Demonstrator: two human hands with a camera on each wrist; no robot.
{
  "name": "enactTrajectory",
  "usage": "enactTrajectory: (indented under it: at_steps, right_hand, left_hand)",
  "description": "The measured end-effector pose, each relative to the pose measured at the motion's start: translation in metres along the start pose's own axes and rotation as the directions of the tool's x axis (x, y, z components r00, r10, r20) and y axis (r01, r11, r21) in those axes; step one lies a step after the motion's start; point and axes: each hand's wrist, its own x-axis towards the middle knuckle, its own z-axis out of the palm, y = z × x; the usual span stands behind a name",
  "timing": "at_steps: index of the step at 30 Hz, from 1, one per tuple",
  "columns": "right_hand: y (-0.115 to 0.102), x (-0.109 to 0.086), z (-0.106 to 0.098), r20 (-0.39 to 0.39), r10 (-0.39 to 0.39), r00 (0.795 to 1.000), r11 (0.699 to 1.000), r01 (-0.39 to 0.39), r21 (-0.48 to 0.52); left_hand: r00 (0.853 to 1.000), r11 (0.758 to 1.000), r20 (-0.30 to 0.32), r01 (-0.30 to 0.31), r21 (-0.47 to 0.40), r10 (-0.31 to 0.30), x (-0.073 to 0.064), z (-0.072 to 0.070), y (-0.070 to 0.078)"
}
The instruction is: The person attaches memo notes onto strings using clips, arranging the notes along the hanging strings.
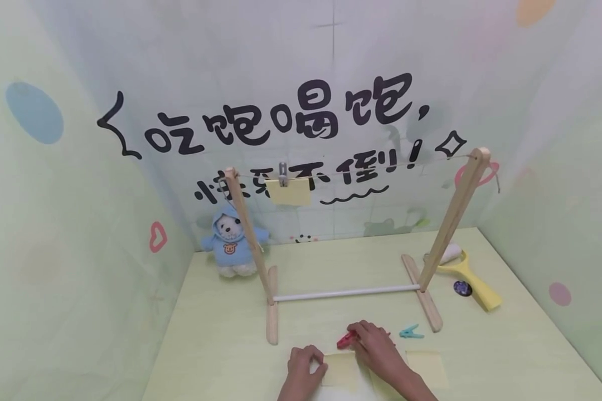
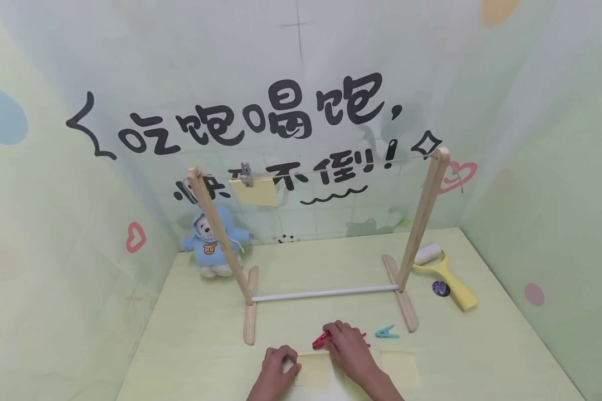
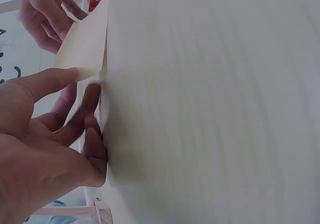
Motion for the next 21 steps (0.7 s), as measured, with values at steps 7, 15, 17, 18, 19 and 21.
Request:
enactTrajectory:
  at_steps: [7,15,17,18,19,21]
  right_hand:
    - [0.022,-0.002,0.01,-0.096,-0.038,0.995,0.947,0.067,0.315]
    - [0.0,0.006,-0.02,0.052,0.188,0.981,0.864,-0.19,0.466]
    - [0.002,0.007,-0.019,0.001,0.172,0.985,0.867,-0.152,0.474]
    - [0.002,0.008,-0.018,-0.038,0.159,0.987,0.873,-0.123,0.472]
    - [0.002,0.009,-0.017,-0.074,0.152,0.986,0.878,-0.1,0.468]
    - [0.001,0.012,-0.019,-0.107,0.183,0.977,0.876,-0.113,0.468]
  left_hand:
    - [0.999,0.993,-0.003,0.051,-0.104,-0.051,0.0,-0.005,0.001]
    - [0.996,0.988,-0.049,0.063,-0.139,-0.071,0.001,-0.002,-0.002]
    - [0.995,0.986,-0.07,0.063,-0.152,-0.075,0.001,-0.001,-0.002]
    - [0.994,0.984,-0.078,0.065,-0.168,-0.079,0.0,-0.002,0.0]
    - [0.992,0.982,-0.086,0.079,-0.173,-0.095,0.0,-0.001,0.0]
    - [0.989,0.982,-0.125,0.059,-0.181,-0.082,0.001,0.003,-0.005]
